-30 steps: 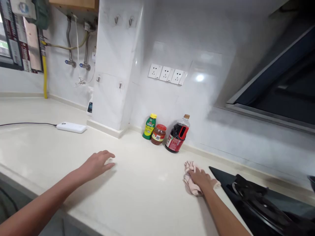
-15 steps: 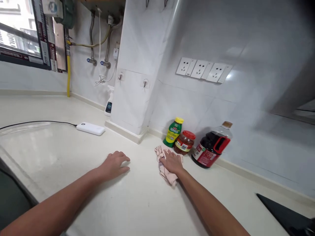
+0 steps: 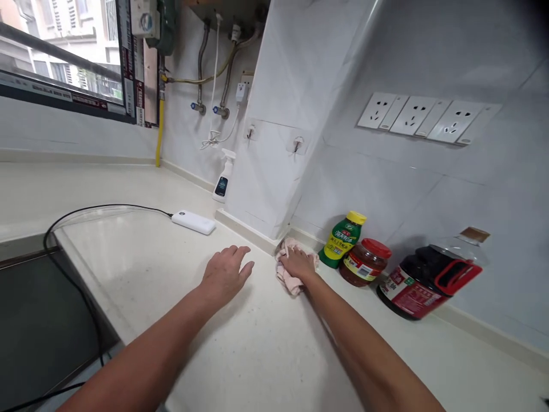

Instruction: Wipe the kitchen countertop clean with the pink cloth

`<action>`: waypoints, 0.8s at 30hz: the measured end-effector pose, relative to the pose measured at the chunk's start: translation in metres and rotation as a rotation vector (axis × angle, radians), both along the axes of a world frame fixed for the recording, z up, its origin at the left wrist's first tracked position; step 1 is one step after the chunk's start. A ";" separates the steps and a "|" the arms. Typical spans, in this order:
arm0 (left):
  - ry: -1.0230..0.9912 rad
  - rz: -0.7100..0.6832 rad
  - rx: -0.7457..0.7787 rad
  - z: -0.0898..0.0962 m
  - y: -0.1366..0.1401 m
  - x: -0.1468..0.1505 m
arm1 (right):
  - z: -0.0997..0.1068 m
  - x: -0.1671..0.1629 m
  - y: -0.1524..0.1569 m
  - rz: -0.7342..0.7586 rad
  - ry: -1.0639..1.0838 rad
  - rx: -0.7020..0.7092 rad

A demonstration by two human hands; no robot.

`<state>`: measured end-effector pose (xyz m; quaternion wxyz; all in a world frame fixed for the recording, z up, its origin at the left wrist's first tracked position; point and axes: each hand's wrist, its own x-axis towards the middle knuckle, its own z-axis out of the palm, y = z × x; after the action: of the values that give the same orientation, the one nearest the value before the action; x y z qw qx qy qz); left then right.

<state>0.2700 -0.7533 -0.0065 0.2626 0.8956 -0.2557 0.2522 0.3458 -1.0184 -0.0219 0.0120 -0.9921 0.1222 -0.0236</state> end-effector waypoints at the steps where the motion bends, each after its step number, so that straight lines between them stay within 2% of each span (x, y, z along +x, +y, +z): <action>1: 0.013 0.015 -0.007 0.001 0.001 0.000 | -0.001 -0.011 0.011 0.026 -0.002 -0.004; 5: 0.085 0.067 -0.050 0.003 0.006 0.004 | -0.003 -0.068 0.058 0.188 -0.009 -0.011; 9: 0.147 0.111 -0.079 0.002 0.010 0.009 | -0.002 -0.129 0.099 0.497 0.033 0.019; 11: 0.169 0.126 -0.082 0.001 0.013 0.010 | -0.001 -0.147 0.108 0.660 0.039 0.081; 13: 0.192 0.141 -0.081 0.001 0.015 0.010 | 0.002 -0.152 0.103 0.704 0.036 0.126; 16: 0.234 0.156 -0.067 0.002 0.019 0.010 | 0.006 -0.144 0.063 0.497 0.021 0.095; 19: 0.275 0.144 -0.046 0.001 0.021 0.009 | 0.006 -0.145 -0.004 0.200 -0.007 0.050; 21: 0.295 0.119 -0.033 0.001 0.020 0.009 | 0.001 -0.164 -0.052 0.009 -0.001 0.016; 24: 0.312 0.071 -0.021 0.001 0.019 0.007 | -0.006 -0.213 -0.115 -0.215 0.029 -0.035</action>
<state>0.2770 -0.7346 -0.0057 0.2996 0.9295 -0.1774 0.1217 0.1326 -1.1339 -0.0282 -0.0096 -0.9736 0.2277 -0.0125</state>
